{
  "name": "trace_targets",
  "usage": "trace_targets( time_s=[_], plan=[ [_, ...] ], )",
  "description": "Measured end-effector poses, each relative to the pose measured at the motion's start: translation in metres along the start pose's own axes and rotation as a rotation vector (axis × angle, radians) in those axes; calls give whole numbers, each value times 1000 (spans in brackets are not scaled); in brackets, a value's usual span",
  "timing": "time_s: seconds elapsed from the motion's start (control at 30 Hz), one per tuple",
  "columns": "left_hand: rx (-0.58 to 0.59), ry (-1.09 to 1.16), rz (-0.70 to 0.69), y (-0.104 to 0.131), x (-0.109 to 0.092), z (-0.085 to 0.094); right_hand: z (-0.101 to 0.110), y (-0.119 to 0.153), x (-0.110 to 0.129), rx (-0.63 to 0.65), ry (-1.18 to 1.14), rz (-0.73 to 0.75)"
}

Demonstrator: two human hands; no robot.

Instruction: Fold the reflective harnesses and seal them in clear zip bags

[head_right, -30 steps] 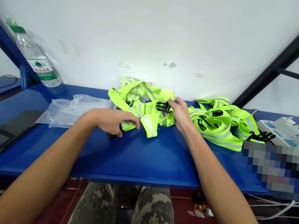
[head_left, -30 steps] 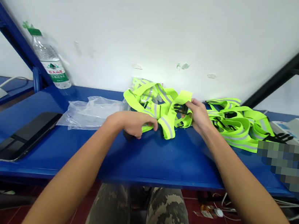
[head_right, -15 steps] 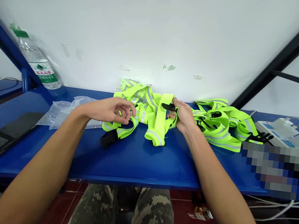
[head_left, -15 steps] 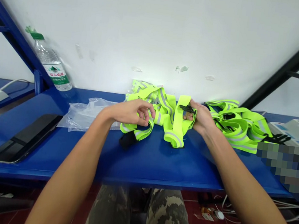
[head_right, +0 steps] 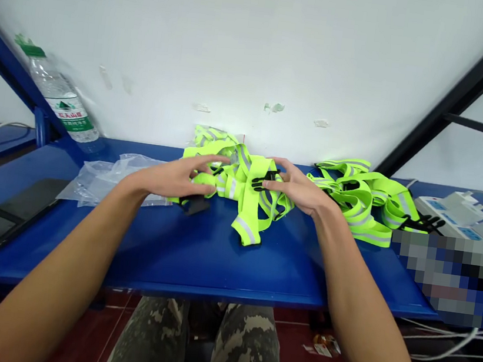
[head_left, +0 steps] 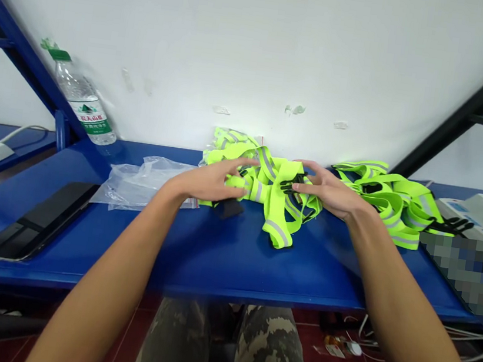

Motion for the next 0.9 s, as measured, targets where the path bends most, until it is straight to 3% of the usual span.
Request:
trace_targets(
  time_s=[0.1,0.17,0.23,0.37,0.47,0.53,0.63,0.73,0.9],
  plan=[
    [-379,138,-7,-5,7,20,8,-1,4,-116,224,42],
    [-595,170,22,-5,14,24,13,-2,6,-170,276,54],
    [-678,184,6,-8,17,18,17,-1,7,-172,209,31],
    [-574,273,-17,-20,21,-3,19,5,7,-109,-52,-42],
    [-617,357,9,-21,22,-7,13,3,10,-84,-142,-24],
    [-606,432,13,-25,17,-15,8,-1,12,-143,-130,14],
    [-443,572,13,-36,5,-40,-5,-6,17,-195,-58,108],
    [-312,746,-11,-42,-2,-58,-19,-4,18,-125,-31,140],
    [-307,807,80,-41,19,-60,-24,6,6,55,-174,-38]
  ],
)
Point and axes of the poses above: each hand's wrist, its own y-axis away from the middle knuckle, its own z-axis out of the back of the hand, x = y × z, the point moved 8 cm from there along -y, towards the middle knuckle, and after that the axes turned 11 degrees about -z, right-handed, at the moved point
